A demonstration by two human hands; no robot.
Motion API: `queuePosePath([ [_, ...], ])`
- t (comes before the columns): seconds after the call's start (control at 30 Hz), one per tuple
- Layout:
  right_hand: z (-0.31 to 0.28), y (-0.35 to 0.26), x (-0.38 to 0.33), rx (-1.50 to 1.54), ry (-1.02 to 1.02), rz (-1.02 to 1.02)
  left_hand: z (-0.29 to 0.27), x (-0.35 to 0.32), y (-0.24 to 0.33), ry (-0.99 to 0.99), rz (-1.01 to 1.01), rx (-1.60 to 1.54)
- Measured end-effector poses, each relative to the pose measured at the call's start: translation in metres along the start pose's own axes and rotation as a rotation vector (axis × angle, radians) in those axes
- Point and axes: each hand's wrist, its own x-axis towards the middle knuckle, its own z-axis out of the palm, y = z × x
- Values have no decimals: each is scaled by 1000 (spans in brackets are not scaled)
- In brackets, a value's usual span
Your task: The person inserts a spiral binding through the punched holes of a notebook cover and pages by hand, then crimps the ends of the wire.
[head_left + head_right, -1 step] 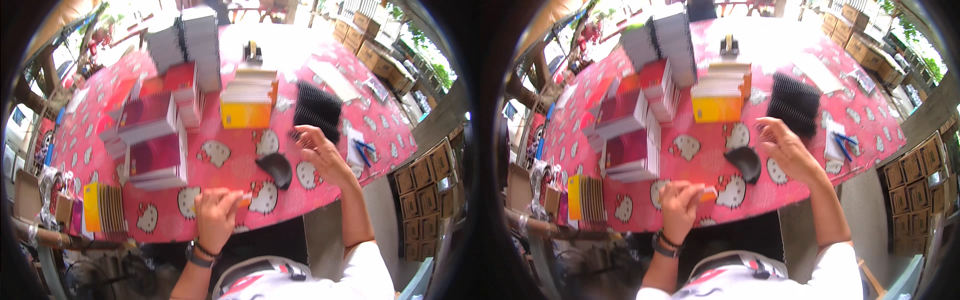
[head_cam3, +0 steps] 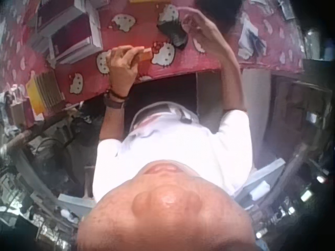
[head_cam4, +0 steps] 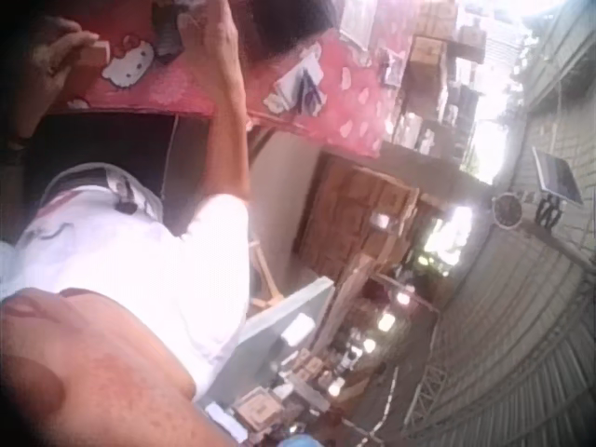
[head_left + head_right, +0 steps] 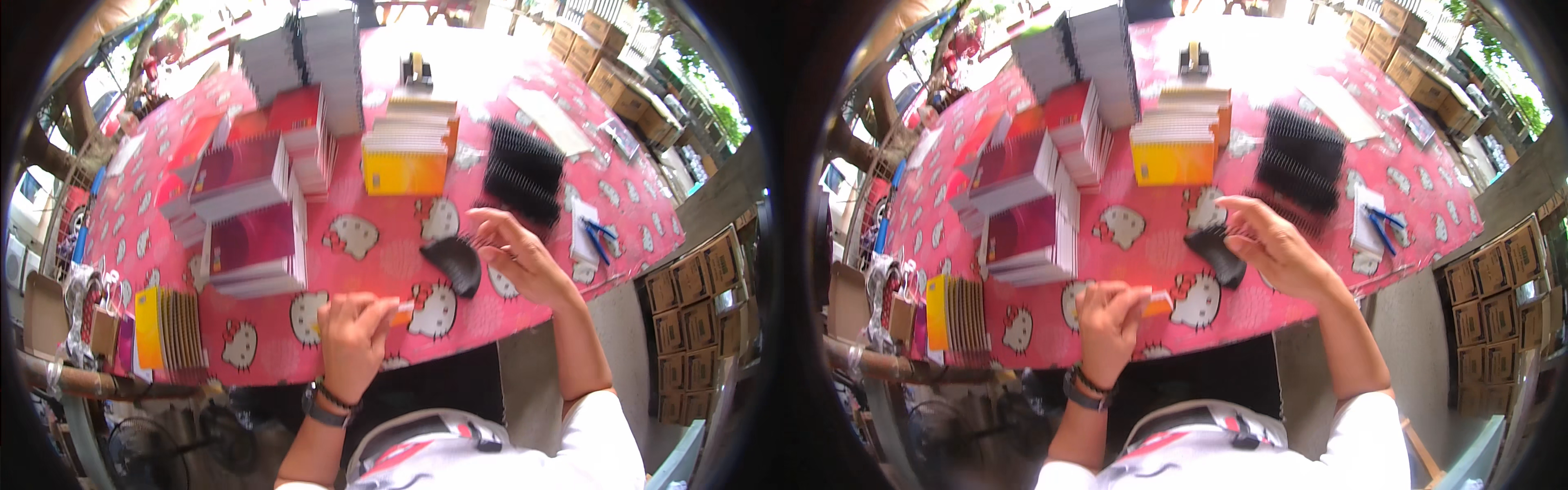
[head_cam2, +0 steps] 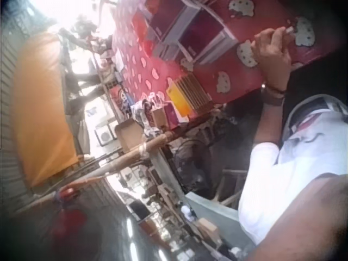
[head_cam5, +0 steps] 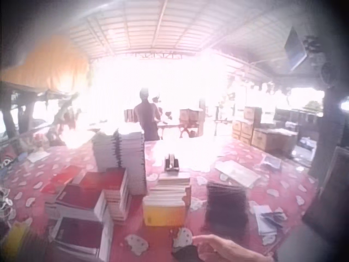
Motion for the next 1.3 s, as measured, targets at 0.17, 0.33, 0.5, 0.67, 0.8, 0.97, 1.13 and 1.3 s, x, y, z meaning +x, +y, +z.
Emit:
queuePosePath([
  [0.17, 43, 2, -10, -150, -132, -135, -2, 2, 1, -20, -7, -23],
  [0.33, 51, 6, -6, -150, -117, -202, -6, 3, 3, -16, -7, -16],
  [0.5, 56, 8, -3, -101, -140, -249, -3, 2, 2, -18, -12, -21],
  [0.67, 58, 11, -3, -132, -158, -281, -5, 0, 3, -17, -8, -24],
  [0.8, 54, 14, -3, -170, -286, -303, -6, 1, 3, -11, -14, -24],
  [0.97, 50, 9, -8, -182, -338, -92, -3, 3, 10, -45, 13, -5],
  [1.13, 56, 3, -8, -186, -337, -282, -7, 0, 13, -86, 76, 11],
  [1.3, 37, 13, 3, -265, -348, -249, -5, -4, 15, -166, 84, 22],
])
